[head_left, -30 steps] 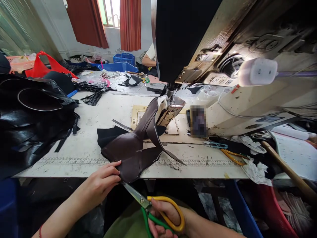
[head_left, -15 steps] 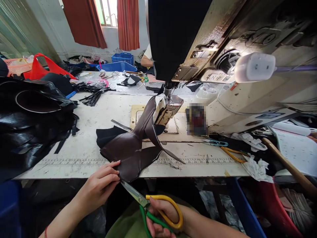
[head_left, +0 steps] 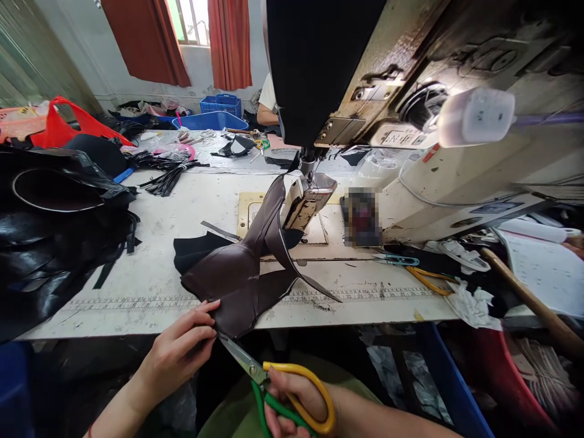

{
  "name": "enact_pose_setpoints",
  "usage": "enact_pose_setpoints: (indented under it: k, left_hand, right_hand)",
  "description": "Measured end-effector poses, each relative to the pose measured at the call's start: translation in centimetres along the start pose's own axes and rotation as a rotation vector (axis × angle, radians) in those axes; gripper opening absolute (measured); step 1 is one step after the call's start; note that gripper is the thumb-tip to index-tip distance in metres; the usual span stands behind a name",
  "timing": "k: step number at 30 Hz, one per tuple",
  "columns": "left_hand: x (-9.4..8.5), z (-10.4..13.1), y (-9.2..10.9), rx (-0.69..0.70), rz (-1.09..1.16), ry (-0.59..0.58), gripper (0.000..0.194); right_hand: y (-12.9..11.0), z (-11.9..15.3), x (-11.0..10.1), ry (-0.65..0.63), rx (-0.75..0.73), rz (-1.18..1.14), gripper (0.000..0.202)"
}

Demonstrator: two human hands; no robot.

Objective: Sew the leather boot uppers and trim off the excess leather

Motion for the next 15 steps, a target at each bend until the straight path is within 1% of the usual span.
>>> enact_pose_setpoints:
  k: [3,8,15]
  left_hand:
    - [0.1,0.1,0.1,-0.002,0.001,0.002,0.026]
    - [0.3,0.5,0.3,-0.025,0.013,0.038,0.027]
    - [1.2,0.9,1.6,-0.107,-0.002,0.146,0.026]
  right_hand:
    - [-0.2,0.0,0.2,0.017,0.026,0.005,0.075]
    - [-0.1,-0.6,0.3,0.093,0.084,0.076,0.081]
    - [1.9,-1.4,-0.4,0.299,0.074,0.235,0.086]
Point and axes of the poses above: each hand's wrist, its own z-axis away from the middle knuckle, its own x-axis out of the palm, y = z × x, the point moved 6 cm from there along -z, towards the middle knuckle, and after that the axes turned 14 degrees about z, right-handed, at the moved point
